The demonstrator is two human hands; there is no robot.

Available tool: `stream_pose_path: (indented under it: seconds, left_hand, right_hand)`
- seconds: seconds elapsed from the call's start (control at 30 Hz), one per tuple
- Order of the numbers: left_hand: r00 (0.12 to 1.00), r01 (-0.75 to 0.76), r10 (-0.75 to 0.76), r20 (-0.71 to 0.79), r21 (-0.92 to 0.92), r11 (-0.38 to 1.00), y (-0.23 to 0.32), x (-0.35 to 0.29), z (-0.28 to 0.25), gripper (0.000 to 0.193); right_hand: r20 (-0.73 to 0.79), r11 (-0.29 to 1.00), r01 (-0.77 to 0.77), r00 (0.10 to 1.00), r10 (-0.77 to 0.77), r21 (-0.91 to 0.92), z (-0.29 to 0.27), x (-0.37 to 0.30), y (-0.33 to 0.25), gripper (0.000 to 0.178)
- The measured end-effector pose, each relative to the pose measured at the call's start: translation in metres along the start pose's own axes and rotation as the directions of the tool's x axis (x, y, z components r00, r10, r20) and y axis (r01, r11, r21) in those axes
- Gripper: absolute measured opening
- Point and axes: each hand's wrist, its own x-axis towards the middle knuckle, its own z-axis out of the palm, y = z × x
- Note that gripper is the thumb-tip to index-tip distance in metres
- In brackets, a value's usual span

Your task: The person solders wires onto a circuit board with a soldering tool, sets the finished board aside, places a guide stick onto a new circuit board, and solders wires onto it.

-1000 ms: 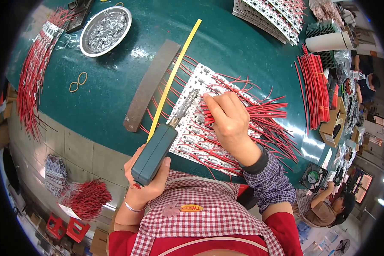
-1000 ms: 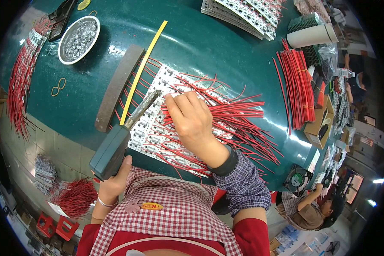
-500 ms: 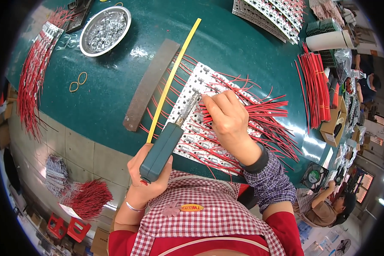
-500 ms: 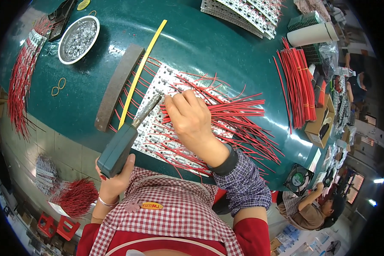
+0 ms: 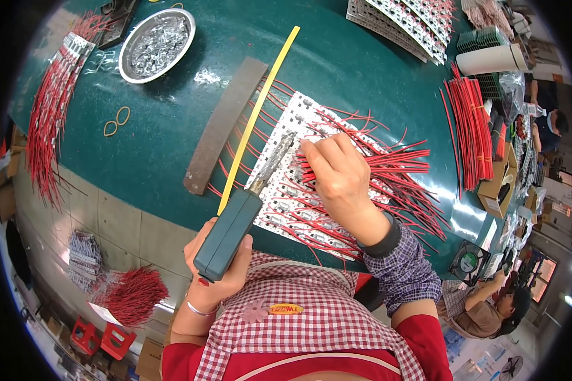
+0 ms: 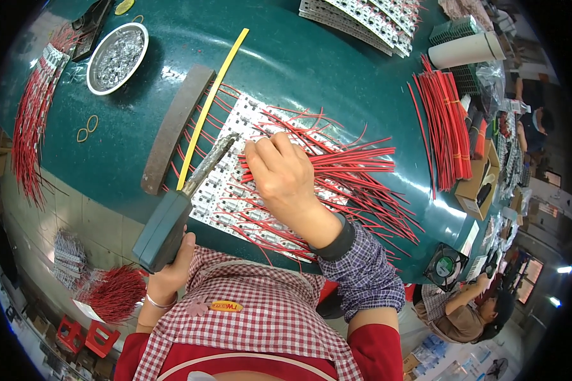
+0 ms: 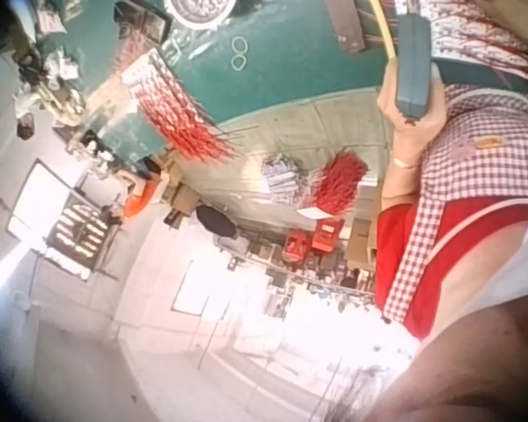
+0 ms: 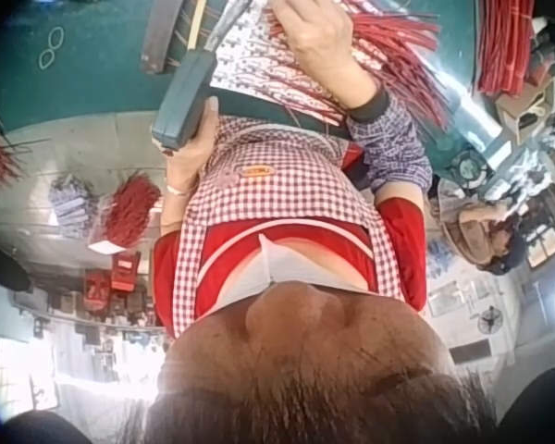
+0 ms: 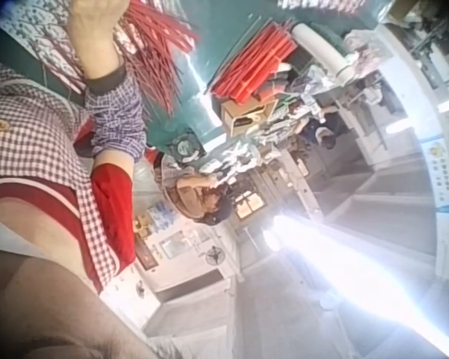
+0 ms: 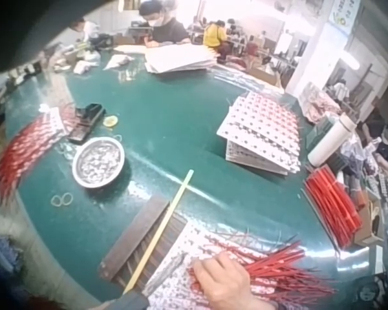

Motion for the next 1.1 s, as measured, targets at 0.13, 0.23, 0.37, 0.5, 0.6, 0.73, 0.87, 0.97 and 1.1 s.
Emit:
stream_pose_path:
  seconds: [0.13,0.23,0.37,0.5,0.6,0.73,0.87,0.97,1.1]
  left_hand:
    - [1.0,-0.019,0.019,0.008,0.041,0.999,0.001,-0.002,-0.002,0.021]
    - [1.0,0.013,-0.013,0.023,0.006,1.0,0.005,0.0,0.0,0.021]
    - [0.996,0.046,-0.048,0.068,0.039,0.998,0.01,0.002,-0.001,0.022]
    - [0.997,0.012,-0.016,0.07,0.062,0.998,0.011,0.003,-0.001,0.024]
    - [0.996,-0.013,0.011,0.083,0.028,1.0,0.013,0.005,-0.001,0.023]
    - [0.995,0.041,-0.043,0.09,0.019,0.999,0.019,0.008,-0.001,0.024]
    - [0.996,0.014,-0.018,0.084,0.052,0.999,0.02,0.01,-0.002,0.022]
    - [0.997,-0.01,0.006,0.076,0.056,0.998,0.017,0.006,-0.005,0.019]
    - [1.0,-0.015,0.015,-0.008,0.011,1.0,0.01,-0.002,-0.003,0.02]
  right_hand:
    - [0.001,1.0,0.002,1.0,-0.002,-0.006,0.0,0.0,0.0,0.036]
    - [-0.001,1.0,-0.001,1.0,0.001,-0.002,0.001,-0.001,0.0,0.037]
    - [-0.005,1.0,0.002,1.0,-0.002,-0.005,0.001,-0.002,0.0,0.037]
    - [0.005,1.0,0.009,1.0,-0.009,-0.002,0.0,-0.002,0.0,0.037]
    - [0.011,1.0,0.018,1.0,-0.018,-0.003,0.001,-0.002,-0.001,0.036]
    - [0.001,0.999,0.035,0.999,-0.035,-0.011,0.002,-0.002,-0.001,0.036]
    - [0.003,0.999,0.042,0.999,-0.042,-0.005,0.002,-0.003,0.0,0.036]
    - [0.006,0.999,0.04,0.999,-0.04,-0.002,0.002,-0.004,0.0,0.035]
    - [0.003,1.0,0.028,1.0,-0.028,0.0,0.004,-0.005,0.0,0.035]
